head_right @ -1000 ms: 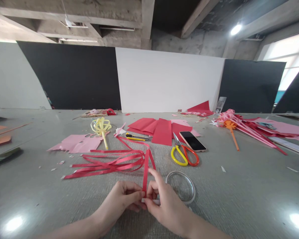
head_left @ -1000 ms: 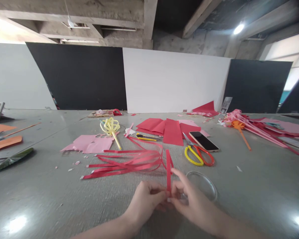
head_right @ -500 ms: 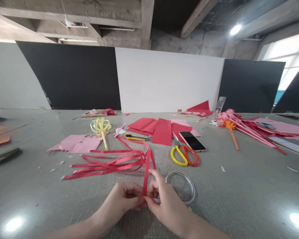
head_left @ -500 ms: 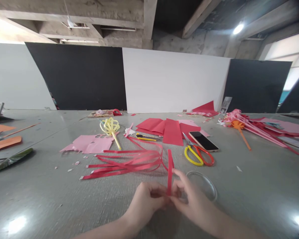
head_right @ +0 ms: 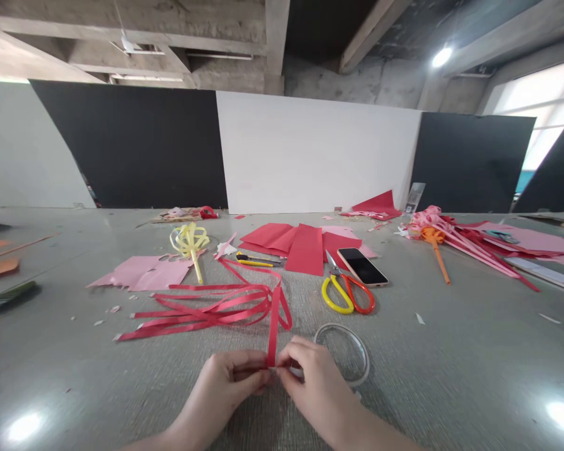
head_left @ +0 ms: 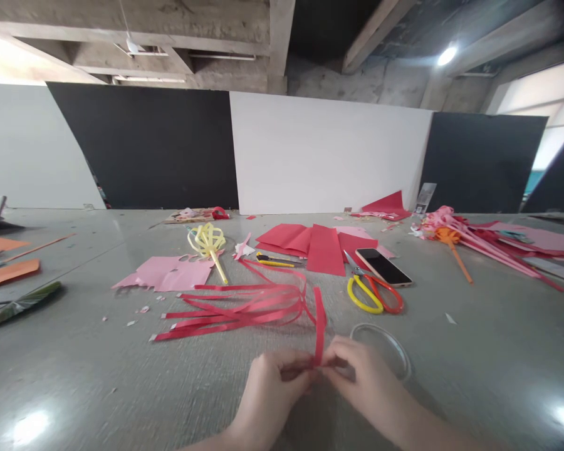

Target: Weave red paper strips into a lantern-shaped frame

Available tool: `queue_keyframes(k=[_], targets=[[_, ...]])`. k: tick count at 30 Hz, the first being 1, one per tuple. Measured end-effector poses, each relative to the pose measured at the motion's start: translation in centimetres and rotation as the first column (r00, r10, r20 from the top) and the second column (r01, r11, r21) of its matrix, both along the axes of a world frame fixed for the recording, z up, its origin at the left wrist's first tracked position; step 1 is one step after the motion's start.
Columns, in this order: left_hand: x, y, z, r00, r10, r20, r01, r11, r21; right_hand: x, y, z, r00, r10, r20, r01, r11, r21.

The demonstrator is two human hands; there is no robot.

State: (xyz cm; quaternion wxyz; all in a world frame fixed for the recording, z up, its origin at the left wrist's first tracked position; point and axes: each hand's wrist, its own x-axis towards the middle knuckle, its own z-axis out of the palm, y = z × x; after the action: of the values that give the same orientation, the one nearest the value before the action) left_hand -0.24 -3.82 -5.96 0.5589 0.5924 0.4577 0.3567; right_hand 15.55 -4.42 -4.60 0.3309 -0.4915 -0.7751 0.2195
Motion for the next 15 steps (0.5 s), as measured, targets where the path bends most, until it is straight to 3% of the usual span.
queue_keyframes(k=[6,10,13,15], targets=[[-0.1,-0.4,-0.2,0.986,-0.021,-0.163,0.042,0.992,0.122,-0.2,-0.3,0.2,0.999,0.033,-0.007,-0.033,0.999,-0.011],[-0.1,-0.4,0.1,0.985,-0.043,-0.166,0.065,0.989,0.130,-0.4,-0.7,0.3,1.000,0.023,0.008,-0.023,0.999,0.034],[0.0,-0.2,0.5,0.995,-0.085,-0.050,0.086,0.996,0.021,-0.7,-1.0,-0.1,0.999,-0.003,0.049,-0.005,0.988,0.155],[0.1,-0.1,1.0,0.991,-0.112,0.076,0.118,0.990,-0.080,-0.8,-1.1,-0.5,0.996,-0.038,0.084,0.005,0.933,0.359]])
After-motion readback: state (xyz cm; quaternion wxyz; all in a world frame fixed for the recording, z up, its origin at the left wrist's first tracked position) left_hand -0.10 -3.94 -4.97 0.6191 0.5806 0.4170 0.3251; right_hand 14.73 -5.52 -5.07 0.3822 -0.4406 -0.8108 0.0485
